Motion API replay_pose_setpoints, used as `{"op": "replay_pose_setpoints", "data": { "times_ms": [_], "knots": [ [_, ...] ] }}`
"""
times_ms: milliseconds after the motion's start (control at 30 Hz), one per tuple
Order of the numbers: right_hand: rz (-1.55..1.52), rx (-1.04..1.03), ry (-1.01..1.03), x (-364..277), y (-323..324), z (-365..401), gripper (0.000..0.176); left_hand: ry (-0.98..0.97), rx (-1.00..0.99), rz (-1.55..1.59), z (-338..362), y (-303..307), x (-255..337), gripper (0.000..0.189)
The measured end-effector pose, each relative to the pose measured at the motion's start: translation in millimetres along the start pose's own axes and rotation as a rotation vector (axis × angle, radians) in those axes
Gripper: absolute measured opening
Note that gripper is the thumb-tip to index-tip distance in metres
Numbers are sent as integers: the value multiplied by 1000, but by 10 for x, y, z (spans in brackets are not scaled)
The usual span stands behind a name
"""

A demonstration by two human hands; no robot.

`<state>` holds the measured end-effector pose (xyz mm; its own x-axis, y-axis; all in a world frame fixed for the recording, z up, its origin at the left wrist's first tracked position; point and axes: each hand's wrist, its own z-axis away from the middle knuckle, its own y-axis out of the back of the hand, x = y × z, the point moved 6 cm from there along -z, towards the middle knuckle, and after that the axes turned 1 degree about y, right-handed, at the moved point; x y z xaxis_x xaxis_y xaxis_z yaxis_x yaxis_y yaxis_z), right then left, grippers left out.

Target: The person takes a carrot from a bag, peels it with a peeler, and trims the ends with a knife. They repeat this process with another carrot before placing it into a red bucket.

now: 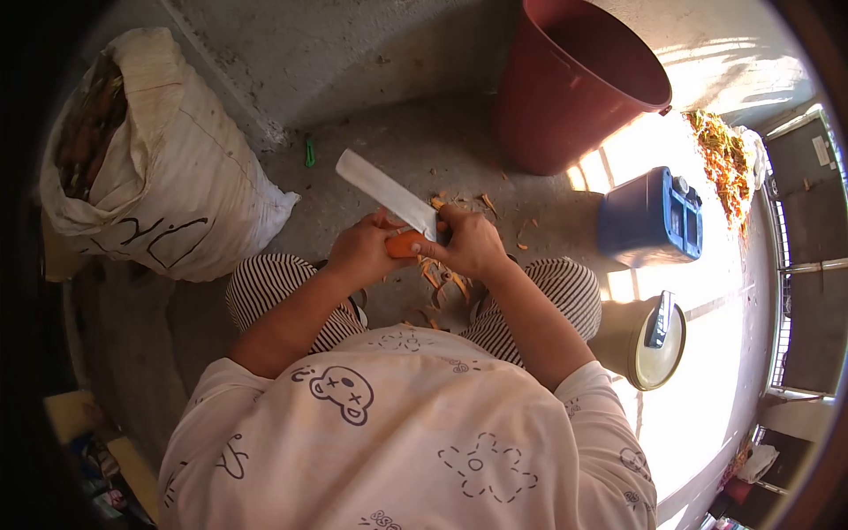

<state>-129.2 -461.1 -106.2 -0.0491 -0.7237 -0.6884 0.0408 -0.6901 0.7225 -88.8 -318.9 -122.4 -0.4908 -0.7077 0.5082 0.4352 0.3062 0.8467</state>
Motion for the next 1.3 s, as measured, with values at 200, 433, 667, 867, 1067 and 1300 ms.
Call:
{"op": "replay_pose_setpoints", "data": {
  "times_ms": [200, 433, 667, 867, 1067, 1300],
  "knots": [
    [-390, 74, -78, 158, -115, 50, 63, 183, -444, 580, 2, -147, -70, 28],
    [-116, 247, -149, -38, -27, 123, 61, 270, -570, 1052, 12, -518, -122, 13],
    [112, 310, -166, -163, 16, 145, 58, 334, -481, 901, 18, -488, -114, 12],
    [109, 365, -51, -206, -39, 149, 52, 341, -434, 823, 12, -408, -80, 12],
    [-471, 282, -161, 1, -65, 34, 50, 384, -655, 1090, 86, -486, -78, 12],
    [52, 334, -39, -149, 16, 93, 54, 346, -725, 1244, 74, -606, -77, 17]
  ]
}}
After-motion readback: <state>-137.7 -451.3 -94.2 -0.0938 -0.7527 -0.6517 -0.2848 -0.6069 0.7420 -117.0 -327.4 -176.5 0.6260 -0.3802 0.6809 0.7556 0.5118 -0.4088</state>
